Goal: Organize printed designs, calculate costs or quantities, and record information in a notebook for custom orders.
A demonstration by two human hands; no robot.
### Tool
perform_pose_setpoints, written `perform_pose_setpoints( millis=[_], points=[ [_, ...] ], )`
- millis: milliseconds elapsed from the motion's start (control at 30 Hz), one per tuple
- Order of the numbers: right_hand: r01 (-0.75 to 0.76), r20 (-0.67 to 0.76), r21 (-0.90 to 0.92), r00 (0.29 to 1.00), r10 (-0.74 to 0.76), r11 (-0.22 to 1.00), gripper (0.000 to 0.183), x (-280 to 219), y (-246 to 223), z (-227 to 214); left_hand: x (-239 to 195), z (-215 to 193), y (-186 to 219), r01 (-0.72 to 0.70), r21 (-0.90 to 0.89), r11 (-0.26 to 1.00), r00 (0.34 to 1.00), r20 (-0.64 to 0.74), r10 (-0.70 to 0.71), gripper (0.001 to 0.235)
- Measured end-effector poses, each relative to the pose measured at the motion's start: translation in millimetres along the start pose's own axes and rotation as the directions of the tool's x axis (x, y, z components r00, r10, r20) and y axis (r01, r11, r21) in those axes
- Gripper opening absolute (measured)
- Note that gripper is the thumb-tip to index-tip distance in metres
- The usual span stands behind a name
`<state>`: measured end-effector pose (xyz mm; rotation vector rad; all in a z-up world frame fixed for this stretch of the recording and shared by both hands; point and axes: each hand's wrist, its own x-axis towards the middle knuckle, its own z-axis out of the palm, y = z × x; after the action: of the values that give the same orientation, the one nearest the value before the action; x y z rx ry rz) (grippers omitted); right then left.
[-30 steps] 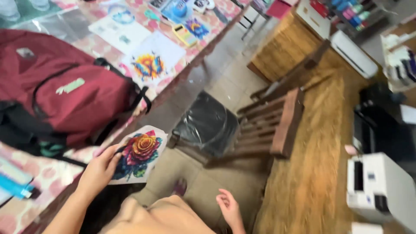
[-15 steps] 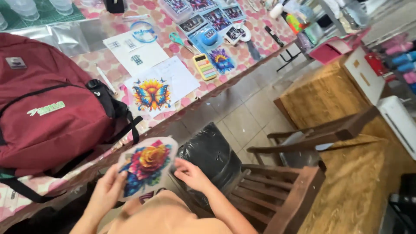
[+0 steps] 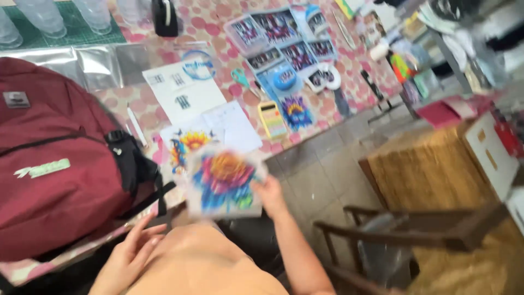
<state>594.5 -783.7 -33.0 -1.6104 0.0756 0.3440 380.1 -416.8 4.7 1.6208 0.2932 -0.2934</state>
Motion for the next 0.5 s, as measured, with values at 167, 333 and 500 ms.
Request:
perform_pose_setpoints(
  millis=[167,333,500],
  points=[
    [0.081,-0.171,0.033,0.982,-0.074,0.996,0.025,242,-29,-62,86,7,-17,-0.011,0.066,0.998,0.996,-0.083,0.016,0.064],
    [0.098,-0.222,-0.267,0.962,-0.16,0.959,0.024,475,-8,-100,217,59,-76,-0.056,0.474,0.879,0.974,-0.166,0.152,0.051],
    [0.179,0.08,-0.185,0.983,-0.167,0.966,0.025,577,8,-77,324,109,-61,-0.207,0.658,0.724,0.936,-0.081,0.342,0.043]
  ],
)
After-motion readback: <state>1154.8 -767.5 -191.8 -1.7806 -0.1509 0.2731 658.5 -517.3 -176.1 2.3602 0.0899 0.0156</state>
